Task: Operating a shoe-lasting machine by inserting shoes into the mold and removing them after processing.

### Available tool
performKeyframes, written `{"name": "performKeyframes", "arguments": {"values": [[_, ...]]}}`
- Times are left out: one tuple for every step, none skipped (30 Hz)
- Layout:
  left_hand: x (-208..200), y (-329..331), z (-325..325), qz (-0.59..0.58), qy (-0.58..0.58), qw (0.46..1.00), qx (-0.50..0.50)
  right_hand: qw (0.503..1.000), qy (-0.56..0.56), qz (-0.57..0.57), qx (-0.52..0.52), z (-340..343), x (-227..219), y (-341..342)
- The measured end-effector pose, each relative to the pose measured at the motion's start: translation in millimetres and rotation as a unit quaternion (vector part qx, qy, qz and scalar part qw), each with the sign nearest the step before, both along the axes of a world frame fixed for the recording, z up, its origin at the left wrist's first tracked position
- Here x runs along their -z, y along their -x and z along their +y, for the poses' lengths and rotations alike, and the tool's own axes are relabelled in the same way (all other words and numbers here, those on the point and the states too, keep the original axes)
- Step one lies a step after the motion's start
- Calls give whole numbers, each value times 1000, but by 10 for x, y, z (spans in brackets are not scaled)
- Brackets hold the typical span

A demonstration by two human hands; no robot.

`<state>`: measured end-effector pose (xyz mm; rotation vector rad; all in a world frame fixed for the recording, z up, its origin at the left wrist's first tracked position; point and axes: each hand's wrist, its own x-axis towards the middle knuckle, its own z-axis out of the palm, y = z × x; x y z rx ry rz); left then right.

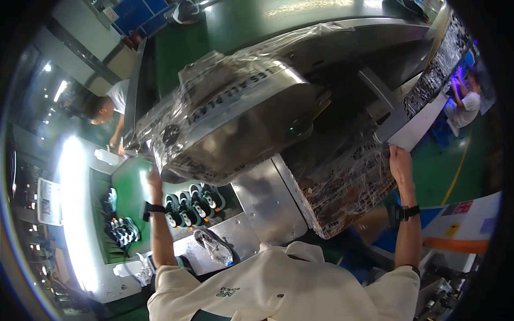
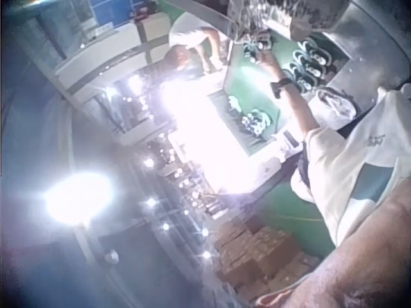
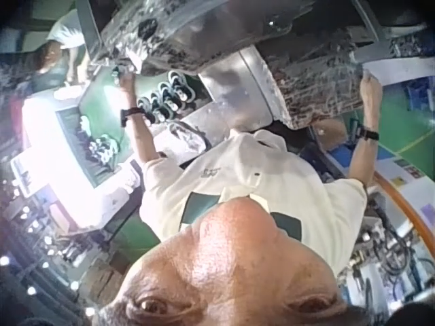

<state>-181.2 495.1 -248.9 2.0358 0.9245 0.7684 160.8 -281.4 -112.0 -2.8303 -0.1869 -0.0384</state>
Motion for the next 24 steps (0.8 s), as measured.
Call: {"name": "performKeyframes", "arguments": {"values": [[-1063, -302, -148, 35, -91, 994, 57, 997, -24, -76, -4, -65, 65, 85], [-1735, -427, -64, -72, -294, 953, 32, 996, -45, -74, -16, 51, 19, 114], [-2372, -637, -248, -54, -340, 938, 32, 994, -77, -80, -6, 141, -84, 173], [-2931, -924, -483, -38, -382, 923, 39, 991, -105, -86, 12, 143, -116, 207], [-3417, -1224, -698, -19, -383, 922, 53, 986, -129, -108, 20, 70, -38, 219], [-3787, -1537, -910, 3, -385, 920, 70, 984, -144, -102, 28, 51, -14, 202], [-3997, -1881, -1141, 0, -374, 923, 89, 980, -162, -116, 24, 66, -55, 237], [-4162, -2177, -1380, 0, -365, 925, 108, 975, -180, -130, 20, 82, -97, 288], [-4269, -2467, -1545, 72, -404, 905, 107, 974, -194, -119, 23, 105, -193, 333], [-4291, -2703, -1442, 84, -499, 848, 156, 980, -178, -86, 28, 139, -312, 339], [-4277, -2987, -1500, 113, -536, 820, 166, 973, -192, -128, 9, 115, -243, 335], [-4215, -3260, -1582, 136, -571, 789, 180, 970, -217, -106, 20, 131, -272, 325], [-4207, -3447, -1544, 161, -616, 744, 202, 961, -237, -144, 4, 139, -212, 292], [-4205, -3553, -1348, 172, -662, 701, 201, 959, -242, -151, 4, 157, -207, 273], [-4195, -3676, -1300, 209, -674, 687, 174, 959, -254, -128, -1, 170, -281, 260], [-4171, -3800, -1431, 275, -680, 663, 151, 953, -268, -142, -12, 180, -282, 240], [-4165, -3899, -1306, 290, -688, 645, 161, 954, -265, -142, -9, 179, -296, 245], [-4112, -3986, -1155, 318, -701, 623, 137, 954, -264, -141, -12, 161, -289, 245], [-4080, -4113, -1129, 332, -717, 601, 119, 955, -262, -139, 2, 128, -287, 247], [-4074, -4193, -1146, 349, -731, 578, 96, 957, -261, -125, 7, 125, -293, 252], [-4046, -4255, -1161, 348, -734, 574, 99, 959, -262, -111, 8, 115, -292, 260], [-4029, -4272, -1170, 336, -733, 580, 110, 958, -266, -110, 8, 105, -275, 264], [-4047, -4238, -1196, 326, -731, 588, 118, 956, -266, -122, 3, 113, -257, 242], [-4126, -4184, -1399, 331, -731, 586, 111, 954, -267, -136, -5, 103, -253, 233]]}}
